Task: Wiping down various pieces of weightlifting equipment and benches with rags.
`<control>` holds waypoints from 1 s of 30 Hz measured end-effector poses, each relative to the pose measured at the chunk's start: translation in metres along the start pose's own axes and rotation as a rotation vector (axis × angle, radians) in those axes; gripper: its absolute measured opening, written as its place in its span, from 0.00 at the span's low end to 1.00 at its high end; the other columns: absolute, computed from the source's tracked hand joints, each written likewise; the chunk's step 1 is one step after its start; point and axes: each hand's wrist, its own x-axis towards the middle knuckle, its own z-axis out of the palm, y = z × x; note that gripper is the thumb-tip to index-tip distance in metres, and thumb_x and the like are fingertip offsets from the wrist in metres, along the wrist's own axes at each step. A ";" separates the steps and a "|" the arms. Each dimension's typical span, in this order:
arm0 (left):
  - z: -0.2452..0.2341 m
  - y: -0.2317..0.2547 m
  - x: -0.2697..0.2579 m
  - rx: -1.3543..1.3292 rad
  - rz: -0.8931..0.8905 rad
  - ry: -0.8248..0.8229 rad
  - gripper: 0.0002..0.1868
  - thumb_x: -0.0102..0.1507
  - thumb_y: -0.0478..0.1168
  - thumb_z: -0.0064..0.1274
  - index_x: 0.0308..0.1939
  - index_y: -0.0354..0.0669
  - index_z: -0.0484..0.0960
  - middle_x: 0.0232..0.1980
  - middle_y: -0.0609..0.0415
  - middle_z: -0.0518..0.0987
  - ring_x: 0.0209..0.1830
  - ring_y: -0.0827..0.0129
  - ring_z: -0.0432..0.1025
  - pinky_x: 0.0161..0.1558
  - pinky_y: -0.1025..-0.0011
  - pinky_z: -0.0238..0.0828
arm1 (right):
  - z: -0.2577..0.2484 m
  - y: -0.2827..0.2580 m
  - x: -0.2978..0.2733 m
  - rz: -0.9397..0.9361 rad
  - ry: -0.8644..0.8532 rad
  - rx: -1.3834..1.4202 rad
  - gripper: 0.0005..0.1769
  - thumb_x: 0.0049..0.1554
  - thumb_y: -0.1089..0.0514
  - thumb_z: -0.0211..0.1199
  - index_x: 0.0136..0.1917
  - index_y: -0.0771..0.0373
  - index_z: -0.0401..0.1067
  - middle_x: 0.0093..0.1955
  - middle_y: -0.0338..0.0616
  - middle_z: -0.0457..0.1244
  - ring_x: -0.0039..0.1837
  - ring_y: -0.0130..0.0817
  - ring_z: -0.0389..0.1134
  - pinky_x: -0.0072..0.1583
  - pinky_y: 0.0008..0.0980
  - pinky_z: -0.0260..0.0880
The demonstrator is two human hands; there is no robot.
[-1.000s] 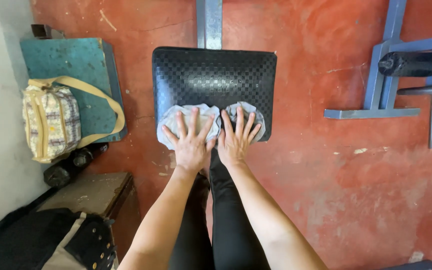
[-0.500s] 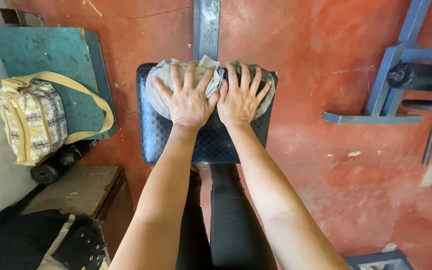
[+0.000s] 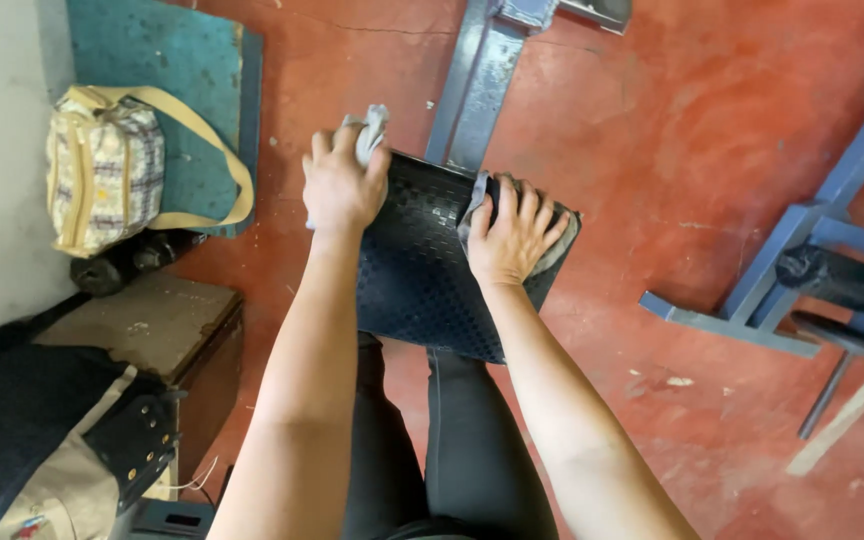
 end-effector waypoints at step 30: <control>0.055 0.073 -0.108 0.289 1.235 -0.222 0.30 0.60 0.65 0.47 0.65 0.67 0.71 0.74 0.56 0.63 0.79 0.44 0.49 0.69 0.23 0.40 | -0.024 0.026 -0.179 1.168 -0.069 0.308 0.25 0.66 0.45 0.53 0.71 0.56 0.71 0.68 0.57 0.65 0.71 0.50 0.64 0.76 0.43 0.58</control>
